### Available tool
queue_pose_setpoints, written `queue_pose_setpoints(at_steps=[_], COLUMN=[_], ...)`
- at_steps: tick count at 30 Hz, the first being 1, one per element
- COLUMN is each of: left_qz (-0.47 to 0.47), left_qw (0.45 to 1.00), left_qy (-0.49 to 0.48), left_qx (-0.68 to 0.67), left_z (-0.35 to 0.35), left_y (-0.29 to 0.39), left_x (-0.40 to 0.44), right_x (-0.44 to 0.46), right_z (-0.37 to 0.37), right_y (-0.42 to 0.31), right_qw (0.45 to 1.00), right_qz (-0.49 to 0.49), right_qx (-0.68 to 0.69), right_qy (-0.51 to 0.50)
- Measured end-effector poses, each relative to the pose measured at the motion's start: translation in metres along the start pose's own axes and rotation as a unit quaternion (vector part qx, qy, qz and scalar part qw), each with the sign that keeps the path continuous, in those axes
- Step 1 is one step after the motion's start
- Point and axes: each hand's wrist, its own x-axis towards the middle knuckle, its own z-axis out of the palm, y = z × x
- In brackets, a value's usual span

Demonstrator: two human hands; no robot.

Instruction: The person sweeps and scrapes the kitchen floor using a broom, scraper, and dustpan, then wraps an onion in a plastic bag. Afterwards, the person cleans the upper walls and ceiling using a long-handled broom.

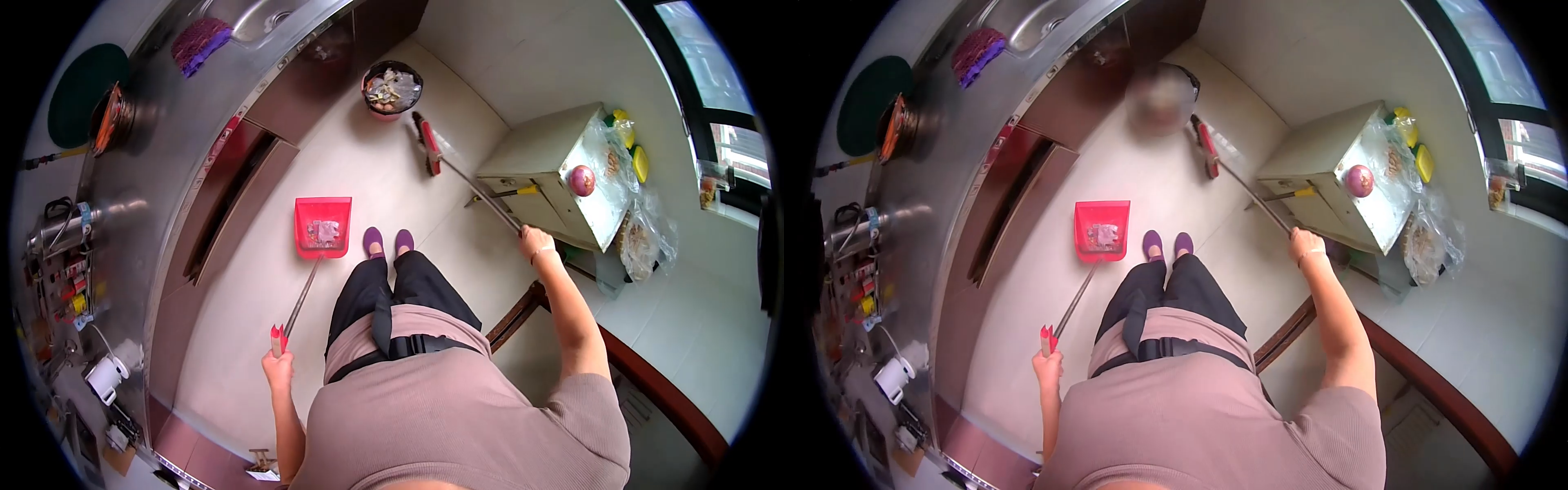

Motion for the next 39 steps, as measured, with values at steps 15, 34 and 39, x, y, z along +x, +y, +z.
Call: queue_pose_setpoints(at_steps=[15, 34, 39], left_qz=[0.076, 0.15, 0.138], left_qw=[0.995, 0.963, 0.962], left_qy=[-0.04, -0.075, -0.084], left_qx=[0.045, 0.213, 0.222], left_z=[0.019, 0.161, 0.213], left_y=[0.064, 0.235, 0.285], left_x=[0.013, -0.011, -0.021], right_x=[0.041, 0.141, 0.201], right_z=[-0.035, -0.146, -0.18], right_y=[0.013, 0.096, 0.075], right_qw=[0.991, 0.996, 0.988], right_qz=[-0.009, 0.071, 0.145], right_qx=[-0.127, -0.056, -0.048], right_qy=[-0.034, 0.023, 0.006])
